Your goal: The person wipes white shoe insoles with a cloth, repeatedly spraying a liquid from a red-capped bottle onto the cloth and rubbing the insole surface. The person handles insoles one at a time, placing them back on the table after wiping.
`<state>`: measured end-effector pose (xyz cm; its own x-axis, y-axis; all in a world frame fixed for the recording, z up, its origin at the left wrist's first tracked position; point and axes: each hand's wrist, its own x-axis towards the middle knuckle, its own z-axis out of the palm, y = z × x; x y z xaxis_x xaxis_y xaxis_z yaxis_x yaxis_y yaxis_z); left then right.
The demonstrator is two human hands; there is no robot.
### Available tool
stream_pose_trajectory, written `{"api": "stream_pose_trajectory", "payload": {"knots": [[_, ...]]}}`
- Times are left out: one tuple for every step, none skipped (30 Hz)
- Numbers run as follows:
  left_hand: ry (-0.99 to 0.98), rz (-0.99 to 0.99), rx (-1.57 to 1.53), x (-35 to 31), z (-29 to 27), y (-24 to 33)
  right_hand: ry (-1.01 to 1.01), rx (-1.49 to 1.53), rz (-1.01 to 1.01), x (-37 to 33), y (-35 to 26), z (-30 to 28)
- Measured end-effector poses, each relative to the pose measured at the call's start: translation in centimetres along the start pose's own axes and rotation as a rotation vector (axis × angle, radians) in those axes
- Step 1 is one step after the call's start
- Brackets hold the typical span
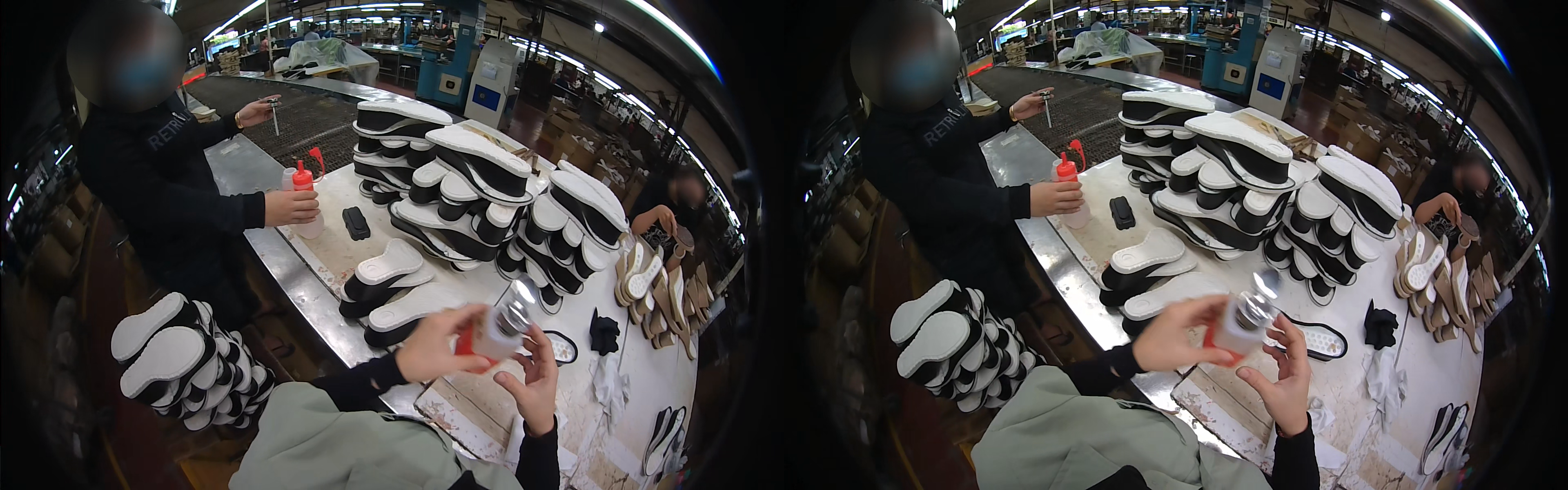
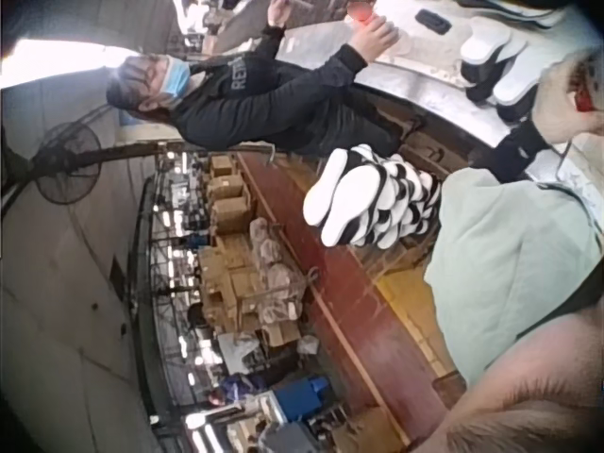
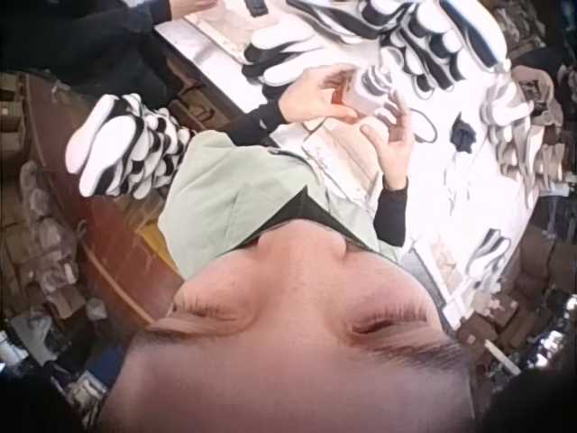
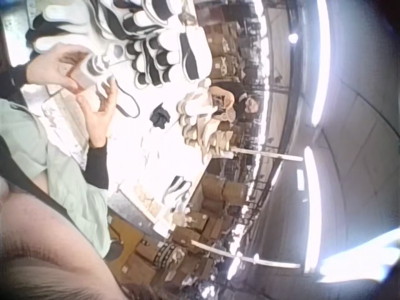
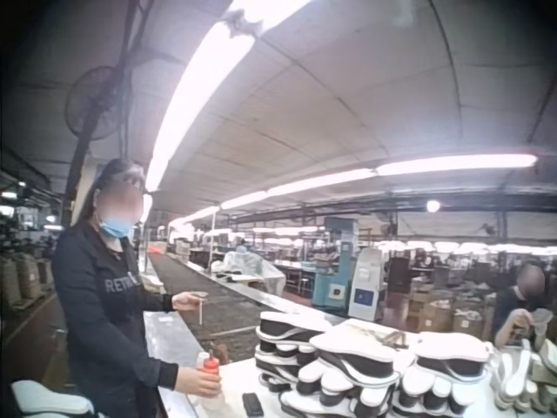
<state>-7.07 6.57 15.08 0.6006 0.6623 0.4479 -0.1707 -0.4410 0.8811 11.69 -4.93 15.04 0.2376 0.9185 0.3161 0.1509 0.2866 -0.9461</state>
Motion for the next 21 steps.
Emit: {"api": "stream_pose_trajectory", "payload": {"knots": [[0.052,-0.037,-0.067,-0.4,-1.4,-0.7,-0.014,-0.026,0.028,0.0,0.2,-0.1],[0.111,-0.013,-0.117,-0.2,-3.1,1.0,-0.02,-0.056,0.062,-0.1,0.6,-0.6],[0.197,0.031,0.029,-0.5,-4.9,1.1,-0.031,-0.08,0.088,-0.3,1.0,-1.0],[0.308,0.015,-0.038,-0.8,-6.6,1.4,0.004,-0.072,0.089,-0.7,1.6,-1.2],[0.362,-0.004,-0.021,-0.6,-8.1,1.2,0.031,-0.097,0.124,-1.5,2.6,-2.0],[0.417,0.063,0.014,-0.5,-9.8,0.5,0.055,-0.118,0.155,-2.3,3.6,-2.9],[0.528,0.062,0.047,-0.9,-11.4,0.2,0.063,-0.127,0.182,-2.8,4.4,-3.4],[0.603,0.027,0.131,-1.0,-13.0,-0.6,0.089,-0.111,0.214,-3.6,5.0,-3.8],[0.655,-0.009,0.188,-1.4,-14.7,-1.8,0.109,-0.086,0.244,-4.4,5.7,-4.1],[0.727,-0.017,0.216,-1.9,-16.2,-3.2,0.122,-0.059,0.271,-4.9,6.3,-4.2],[0.795,-0.026,0.238,-2.2,-17.4,-4.8,0.125,-0.041,0.302,-5.5,6.8,-4.2],[0.837,-0.065,0.257,-2.4,-18.3,-6.4,0.133,-0.029,0.335,-6.2,7.3,-4.2],[0.878,-0.103,0.278,-2.5,-19.1,-7.7,0.14,-0.015,0.367,-6.7,7.7,-4.3],[0.919,-0.141,0.298,-2.5,-19.7,-9.0,0.157,0.011,0.389,-7.2,8.2,-4.1],[0.936,-0.133,0.332,-2.5,-20.1,-10.2,0.171,0.015,0.407,-7.6,8.5,-4.0],[0.953,-0.126,0.364,-2.4,-20.2,-11.0,0.187,0.018,0.424,-8.1,8.9,-3.8],[0.97,-0.119,0.396,-2.2,-20.3,-11.7,0.201,0.02,0.441,-8.3,9.1,-3.6],[1.013,-0.114,0.372,-1.7,-20.4,-12.6,0.223,-0.006,0.402,-8.3,9.4,-3.3],[1.038,-0.131,0.423,-1.5,-20.6,-13.3,0.231,-0.016,0.394,-8.3,9.7,-3.2],[1.062,-0.141,0.475,-1.2,-21.0,-14.3,0.239,-0.023,0.381,-8.2,9.9,-3.1],[1.087,-0.152,0.527,-1.1,-21.3,-15.3,0.247,-0.03,0.369,-8.1,10.2,-3.1]]}}
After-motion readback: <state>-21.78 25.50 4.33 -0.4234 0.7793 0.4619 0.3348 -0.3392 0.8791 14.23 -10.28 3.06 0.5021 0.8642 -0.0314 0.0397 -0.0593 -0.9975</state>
